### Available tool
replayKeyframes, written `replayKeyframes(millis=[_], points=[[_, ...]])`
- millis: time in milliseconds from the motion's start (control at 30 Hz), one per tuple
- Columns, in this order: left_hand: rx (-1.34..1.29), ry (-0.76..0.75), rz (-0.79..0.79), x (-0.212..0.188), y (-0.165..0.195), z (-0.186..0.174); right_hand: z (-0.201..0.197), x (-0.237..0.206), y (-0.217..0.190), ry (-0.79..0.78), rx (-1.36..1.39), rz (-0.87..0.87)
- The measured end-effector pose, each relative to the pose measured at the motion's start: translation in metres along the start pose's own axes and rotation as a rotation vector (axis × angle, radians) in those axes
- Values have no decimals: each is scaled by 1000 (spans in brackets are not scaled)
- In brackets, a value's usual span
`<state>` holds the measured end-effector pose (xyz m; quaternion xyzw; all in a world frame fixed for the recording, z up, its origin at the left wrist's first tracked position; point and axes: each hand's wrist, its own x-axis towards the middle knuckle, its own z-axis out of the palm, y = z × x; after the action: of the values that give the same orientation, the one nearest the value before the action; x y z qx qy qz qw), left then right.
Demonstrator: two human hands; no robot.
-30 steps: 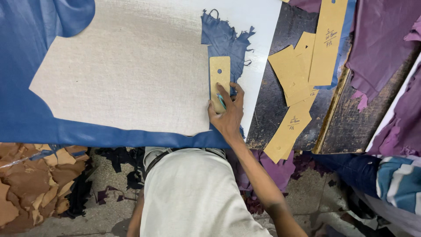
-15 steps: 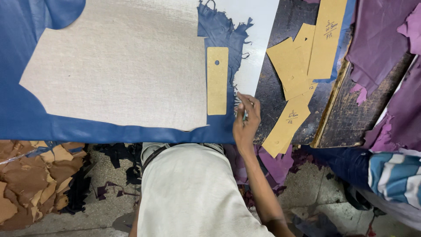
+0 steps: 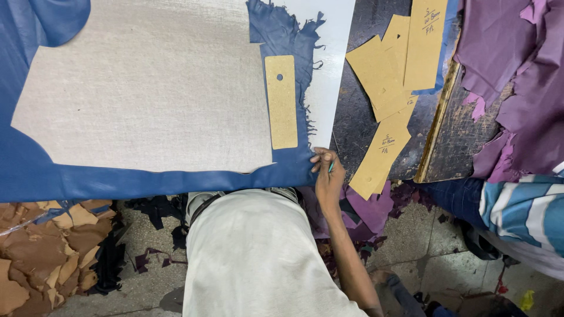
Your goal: The person places a cardboard pattern on a blue fabric sheet, traces the outline with a pen, and then cuts the fabric along the traced lines using a rotary cutter. The person repeats this process with multiple patterns, cutting out several fabric pieces.
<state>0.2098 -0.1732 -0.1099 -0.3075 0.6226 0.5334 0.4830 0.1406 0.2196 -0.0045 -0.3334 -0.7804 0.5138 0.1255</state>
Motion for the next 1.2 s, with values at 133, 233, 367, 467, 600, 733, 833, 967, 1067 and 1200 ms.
replayKeyframes(millis=[133, 233, 367, 467, 600, 733, 833, 967, 1067, 1200], points=[[6, 1, 12, 2, 3, 0, 0, 5, 2, 10, 30, -9], [-10, 5, 20, 0, 3, 1, 0, 5, 4, -3, 39, -19], [-27, 16, 32, 0, -3, 0, 1, 5, 7, -32, 27, -56], [-35, 24, 36, 11, -3, 0, 2, 4, 11, -34, 29, -61], [-38, 27, 30, 9, -6, -4, 4, 3, 13, -46, 25, -48], [-28, 26, 28, 1, 2, -3, 3, -1, 12, -64, 8, -59], [-13, 17, 24, -3, 8, -3, -3, -3, 5, -64, 9, -32], [4, 10, 25, 2, 4, -8, -15, -4, -10, -120, -128, 99], [33, 11, 32, 6, 1, -13, -18, -5, -23, -166, -48, 69], [157, 27, 34, 3, 18, -19, -7, -5, -36, -228, -91, 127]])
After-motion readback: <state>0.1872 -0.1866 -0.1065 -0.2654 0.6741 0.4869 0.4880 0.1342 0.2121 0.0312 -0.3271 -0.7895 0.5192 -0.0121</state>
